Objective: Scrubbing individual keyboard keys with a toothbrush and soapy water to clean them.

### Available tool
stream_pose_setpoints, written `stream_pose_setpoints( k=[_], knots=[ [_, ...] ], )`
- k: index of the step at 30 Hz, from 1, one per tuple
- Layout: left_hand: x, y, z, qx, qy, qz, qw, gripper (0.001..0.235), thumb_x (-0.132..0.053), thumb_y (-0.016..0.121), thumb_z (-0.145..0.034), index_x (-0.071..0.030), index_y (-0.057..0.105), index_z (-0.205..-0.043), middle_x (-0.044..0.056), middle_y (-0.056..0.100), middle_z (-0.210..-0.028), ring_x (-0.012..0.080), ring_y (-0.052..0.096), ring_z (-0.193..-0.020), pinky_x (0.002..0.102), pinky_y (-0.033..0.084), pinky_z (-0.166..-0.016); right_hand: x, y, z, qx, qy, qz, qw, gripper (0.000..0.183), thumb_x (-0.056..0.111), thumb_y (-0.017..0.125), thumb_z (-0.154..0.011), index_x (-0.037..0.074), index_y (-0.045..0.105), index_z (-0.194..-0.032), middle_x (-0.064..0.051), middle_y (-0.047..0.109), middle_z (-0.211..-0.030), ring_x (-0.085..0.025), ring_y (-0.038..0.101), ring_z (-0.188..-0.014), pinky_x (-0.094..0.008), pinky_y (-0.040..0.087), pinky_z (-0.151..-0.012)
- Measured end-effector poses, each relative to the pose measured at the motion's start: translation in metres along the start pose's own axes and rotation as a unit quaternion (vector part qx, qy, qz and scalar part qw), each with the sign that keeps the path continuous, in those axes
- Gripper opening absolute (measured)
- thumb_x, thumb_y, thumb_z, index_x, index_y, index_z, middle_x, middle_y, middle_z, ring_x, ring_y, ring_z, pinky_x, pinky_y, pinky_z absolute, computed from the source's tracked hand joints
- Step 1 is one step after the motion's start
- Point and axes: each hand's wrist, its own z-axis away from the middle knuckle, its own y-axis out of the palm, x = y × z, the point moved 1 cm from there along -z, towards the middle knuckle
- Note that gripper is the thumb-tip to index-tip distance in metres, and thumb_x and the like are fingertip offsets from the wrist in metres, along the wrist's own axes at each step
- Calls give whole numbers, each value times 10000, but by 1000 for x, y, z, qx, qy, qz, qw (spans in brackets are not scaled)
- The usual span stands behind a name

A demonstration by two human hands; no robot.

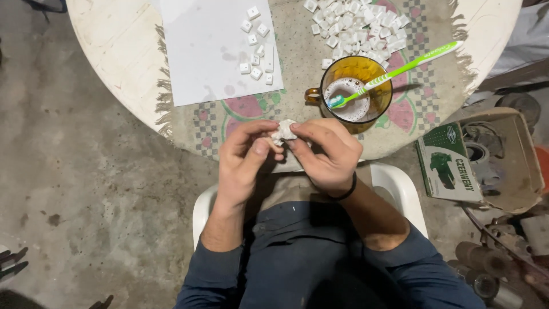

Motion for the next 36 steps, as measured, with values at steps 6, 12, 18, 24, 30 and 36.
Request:
stream_pose_setpoints(
  k=[6, 12, 18, 24, 30, 36],
  knots=[
    [-2, -4, -5, -11, -59, 0, 998, 229, -93, 671, -1030, 46, 638, -1209, 90, 691, -1071, 130, 654, -905, 280, 550, -797, 4, 3, -6, 51, 10, 23, 998, 345, -53, 840, -858, -13, 694, -1168, -151, 715, -992, -232, 698, -849, -319, 571, -757],
    [-9, -10, -4, 22, -94, -19, 995, 199, -102, 685, -1001, 3, 664, -1168, 23, 689, -1007, 76, 621, -841, 237, 520, -752, -15, 4, 6, 52, -78, 22, 995, 334, -34, 859, -821, 35, 674, -1091, -118, 695, -947, -263, 697, -802, -351, 572, -722],
    [-22, -5, -8, 46, -89, -64, 993, 244, -53, 734, -976, -12, 647, -1200, -3, 673, -993, 51, 594, -890, 214, 487, -795, -13, -2, 1, 84, -166, 46, 982, 368, -10, 880, -778, 57, 644, -1053, -115, 682, -916, -293, 690, -769, -379, 565, -679],
    [-33, -6, -7, 62, -109, -140, 982, 234, -5, 732, -947, 15, 687, -1176, 4, 704, -1008, 39, 582, -847, 206, 479, -749, -11, -7, -4, 115, -202, 71, 970, 379, -4, 868, -797, 69, 626, -1079, -103, 697, -936, -293, 706, -802, -386, 573, -690],
    [-26, -12, -4, 50, -87, -113, 988, 238, 37, 707, -955, 22, 680, -1191, 15, 700, -1038, 60, 618, -928, 226, 510, -822, -12, -8, -1, 103, -198, 89, 971, 360, 0, 867, -809, 69, 649, -1086, -93, 699, -949, -274, 704, -809, -370, 571, -692],
    [-29, -10, -1, 47, -79, -133, 987, 281, 22, 715, -953, 20, 674, -1231, 3, 695, -1028, 48, 597, -885, 213, 497, -787, -8, -8, -3, 102, -190, 135, 967, 318, 13, 842, -792, 70, 719, -1079, -76, 678, -945, -255, 687, -798, -363, 554, -684]
  ],
)
